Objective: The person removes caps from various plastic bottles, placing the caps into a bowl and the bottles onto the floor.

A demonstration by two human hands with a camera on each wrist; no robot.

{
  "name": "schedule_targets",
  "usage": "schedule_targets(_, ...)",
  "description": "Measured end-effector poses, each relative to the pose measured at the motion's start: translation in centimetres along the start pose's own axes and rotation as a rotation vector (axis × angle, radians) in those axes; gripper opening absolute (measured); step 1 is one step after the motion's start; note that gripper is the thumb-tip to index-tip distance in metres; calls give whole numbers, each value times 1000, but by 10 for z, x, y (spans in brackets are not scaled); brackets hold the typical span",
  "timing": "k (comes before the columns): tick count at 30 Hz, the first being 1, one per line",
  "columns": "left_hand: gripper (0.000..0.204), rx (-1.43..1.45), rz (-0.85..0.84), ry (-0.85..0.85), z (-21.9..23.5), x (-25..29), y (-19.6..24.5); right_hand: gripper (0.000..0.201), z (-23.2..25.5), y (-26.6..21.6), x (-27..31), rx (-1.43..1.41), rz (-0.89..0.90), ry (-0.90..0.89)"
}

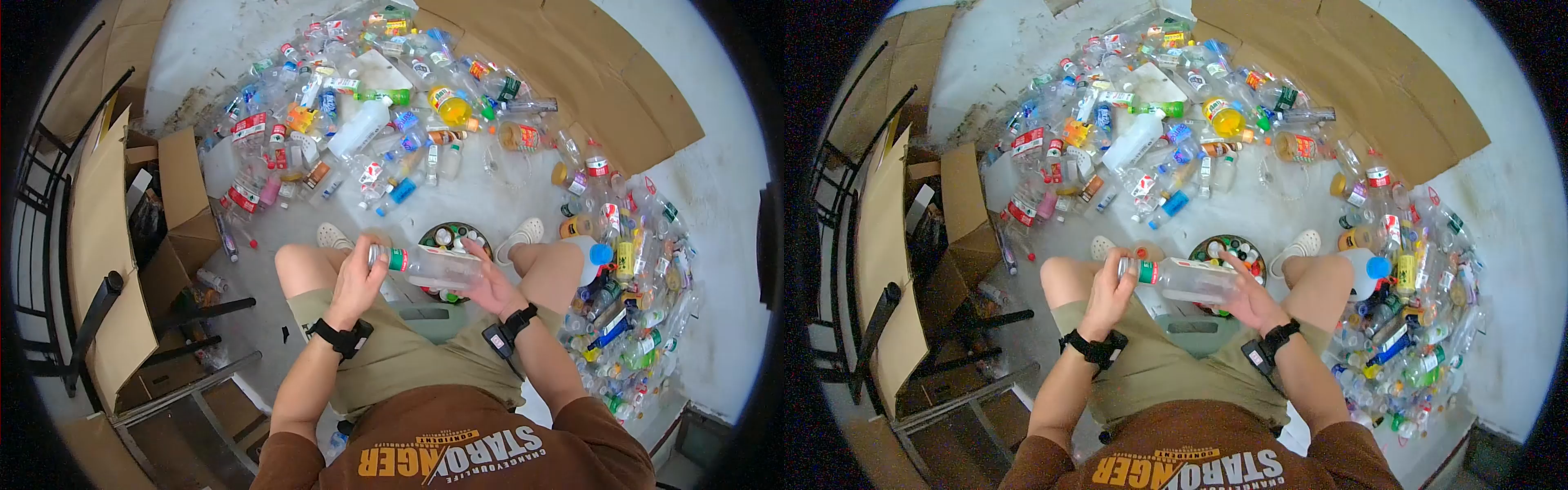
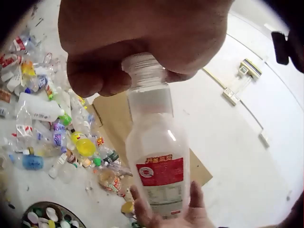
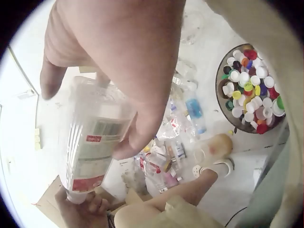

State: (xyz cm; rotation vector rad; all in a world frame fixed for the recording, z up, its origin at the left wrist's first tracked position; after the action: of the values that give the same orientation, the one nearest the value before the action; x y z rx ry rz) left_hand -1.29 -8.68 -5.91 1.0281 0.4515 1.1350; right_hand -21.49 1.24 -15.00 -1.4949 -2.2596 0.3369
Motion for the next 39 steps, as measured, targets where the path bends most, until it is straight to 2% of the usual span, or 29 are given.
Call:
schedule_targets(3,28,-126,-260,39,-2,10,28,62,21,24,0,-199,-250,-13)
schedule_targets(4,28,-168,-340,46,-3,10,38,54,30,33,0,-177,-343,-48)
schedule_targets(5,28,-210,-421,55,-5,11,48,52,45,33,3,-132,-303,3)
schedule_targets(7,26,-179,-396,62,-6,9,49,49,42,27,0,-36,-223,97)
schedule_targets(8,25,-165,-383,67,-6,8,48,44,32,18,-1,-55,-160,46)
schedule_targets(11,23,17,-191,85,-5,-1,26,48,21,0,-1,39,-2,59)
schedule_targets(14,24,114,-47,21,-8,-6,7,48,28,-1,0,-39,34,76)
schedule_targets(17,21,609,57,107,-13,-13,-16,49,33,-8,3,-185,98,134)
schedule_targets(20,26,595,216,-26,-40,-19,-57,54,39,-15,3,-296,137,138)
schedule_targets(23,30,472,430,-287,-89,-11,-92,58,58,-16,6,-346,184,156)
schedule_targets(26,27,718,716,-370,-132,3,-123,54,50,-20,7,-356,194,113)
schedule_targets(30,33,877,670,-526,-172,-4,-112,47,40,-20,8,-360,178,114)
schedule_targets(33,36,887,643,-498,-183,-11,-100,48,42,-18,9,-338,175,126)
schedule_targets(36,43,355,620,-407,-154,-11,-81,56,45,-14,9,-347,143,131)
schedule_targets(39,53,502,436,-334,-144,-21,-81,59,42,-9,9,-372,74,129)
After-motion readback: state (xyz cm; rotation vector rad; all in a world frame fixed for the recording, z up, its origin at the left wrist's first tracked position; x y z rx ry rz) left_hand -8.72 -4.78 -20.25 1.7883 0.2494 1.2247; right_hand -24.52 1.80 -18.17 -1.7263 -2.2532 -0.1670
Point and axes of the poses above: each hand's wrist, its own x-axis away from the middle knuckle, its own z-axis out of the back of the hand, y = z × x, the point moved 9 cm from there along -x, towards the middle knuckle, and after that the axes turned 5 degrees about -y, right-handed, at the moved point
